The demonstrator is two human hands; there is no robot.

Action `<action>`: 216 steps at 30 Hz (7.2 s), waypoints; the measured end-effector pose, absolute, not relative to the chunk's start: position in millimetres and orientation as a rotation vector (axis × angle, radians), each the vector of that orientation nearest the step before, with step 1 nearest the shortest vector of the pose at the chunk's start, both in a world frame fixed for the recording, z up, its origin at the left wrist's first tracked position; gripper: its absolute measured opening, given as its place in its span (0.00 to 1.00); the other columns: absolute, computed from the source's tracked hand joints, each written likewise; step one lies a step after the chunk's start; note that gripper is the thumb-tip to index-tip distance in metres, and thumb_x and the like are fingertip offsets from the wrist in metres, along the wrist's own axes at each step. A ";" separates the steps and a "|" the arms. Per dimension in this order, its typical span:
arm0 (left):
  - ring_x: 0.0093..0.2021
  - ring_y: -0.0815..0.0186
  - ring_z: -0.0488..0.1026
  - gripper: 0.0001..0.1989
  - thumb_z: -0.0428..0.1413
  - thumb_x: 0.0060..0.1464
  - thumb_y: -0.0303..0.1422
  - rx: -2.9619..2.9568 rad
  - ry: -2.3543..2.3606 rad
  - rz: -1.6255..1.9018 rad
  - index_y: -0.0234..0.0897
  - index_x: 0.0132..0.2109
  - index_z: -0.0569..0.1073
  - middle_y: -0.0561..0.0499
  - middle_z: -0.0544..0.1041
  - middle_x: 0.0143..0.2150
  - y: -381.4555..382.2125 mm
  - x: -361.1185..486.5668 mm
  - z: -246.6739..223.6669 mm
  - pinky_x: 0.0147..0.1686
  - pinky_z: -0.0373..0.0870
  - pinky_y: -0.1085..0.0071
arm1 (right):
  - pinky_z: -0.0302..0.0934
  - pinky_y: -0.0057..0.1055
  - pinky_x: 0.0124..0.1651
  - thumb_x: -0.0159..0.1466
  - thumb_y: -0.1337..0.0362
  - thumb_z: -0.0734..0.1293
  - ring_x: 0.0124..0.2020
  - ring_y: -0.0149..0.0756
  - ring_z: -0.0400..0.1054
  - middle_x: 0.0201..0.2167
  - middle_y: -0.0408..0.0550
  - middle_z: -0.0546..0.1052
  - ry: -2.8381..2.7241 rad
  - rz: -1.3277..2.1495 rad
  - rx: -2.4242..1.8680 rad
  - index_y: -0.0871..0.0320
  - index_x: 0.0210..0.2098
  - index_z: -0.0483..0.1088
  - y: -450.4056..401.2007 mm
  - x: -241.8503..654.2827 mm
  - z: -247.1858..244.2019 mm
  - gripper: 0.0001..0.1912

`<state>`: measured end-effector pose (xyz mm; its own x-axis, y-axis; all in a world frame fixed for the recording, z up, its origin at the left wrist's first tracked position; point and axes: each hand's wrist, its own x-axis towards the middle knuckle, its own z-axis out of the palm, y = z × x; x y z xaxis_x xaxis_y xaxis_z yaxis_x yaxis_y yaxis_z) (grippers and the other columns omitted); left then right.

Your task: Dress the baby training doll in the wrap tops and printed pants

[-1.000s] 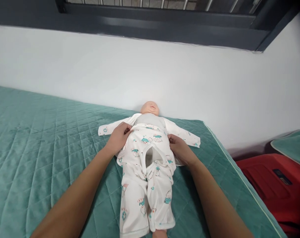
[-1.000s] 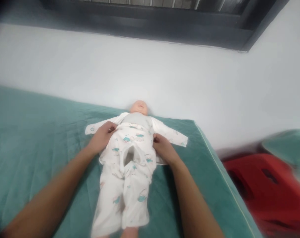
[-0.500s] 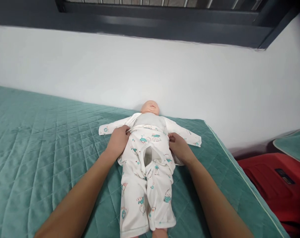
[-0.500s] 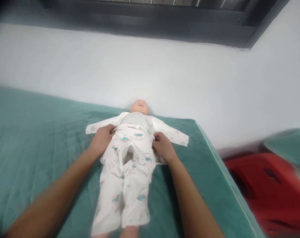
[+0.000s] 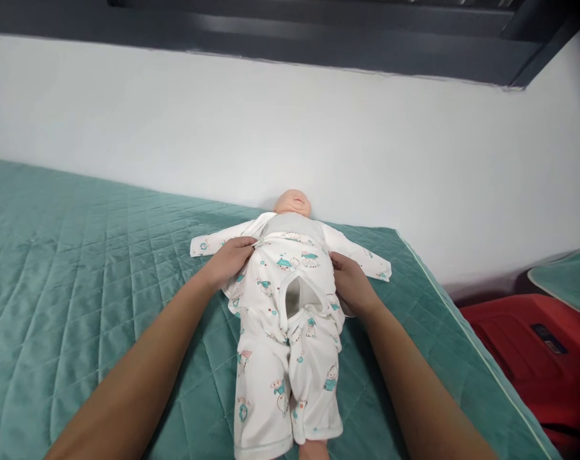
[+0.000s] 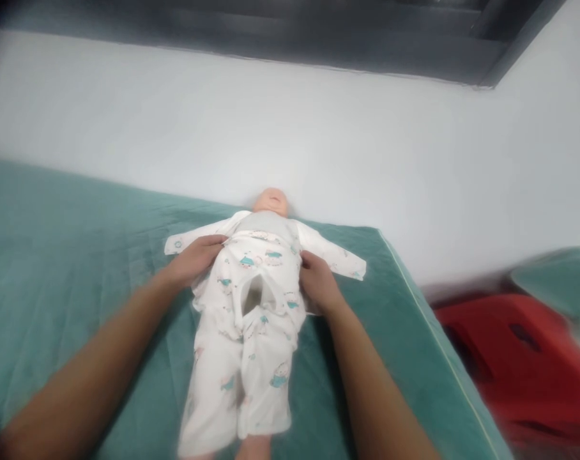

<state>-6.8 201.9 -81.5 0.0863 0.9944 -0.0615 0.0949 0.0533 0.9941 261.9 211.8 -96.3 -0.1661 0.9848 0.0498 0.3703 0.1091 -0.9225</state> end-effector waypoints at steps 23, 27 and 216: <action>0.38 0.64 0.74 0.16 0.59 0.39 0.26 1.318 0.986 0.943 0.36 0.41 0.73 0.50 0.79 0.39 198.4 -13.4 -80.7 0.36 0.68 0.70 | 0.68 0.38 0.40 0.52 0.65 0.68 0.38 0.45 0.72 0.31 0.44 0.80 -1.604 1.248 -1.285 0.55 0.38 0.76 209.2 263.3 -93.8 0.13; 0.40 0.62 0.74 0.16 0.59 0.39 0.27 1.387 1.050 0.898 0.37 0.40 0.72 0.50 0.77 0.40 194.5 -13.7 -74.8 0.37 0.69 0.69 | 0.67 0.39 0.46 0.53 0.66 0.67 0.41 0.43 0.73 0.34 0.44 0.81 -1.622 1.277 -1.187 0.55 0.41 0.76 209.4 263.0 -93.4 0.16; 0.58 0.50 0.64 0.21 0.51 0.58 0.28 2.264 2.260 0.899 0.45 0.57 0.72 0.43 0.71 0.59 217.4 -3.7 -106.8 0.53 0.63 0.54 | 0.49 0.53 0.68 0.65 0.64 0.59 0.73 0.52 0.39 0.71 0.55 0.52 -2.242 -0.147 -1.604 0.60 0.68 0.54 213.6 266.3 -112.9 0.32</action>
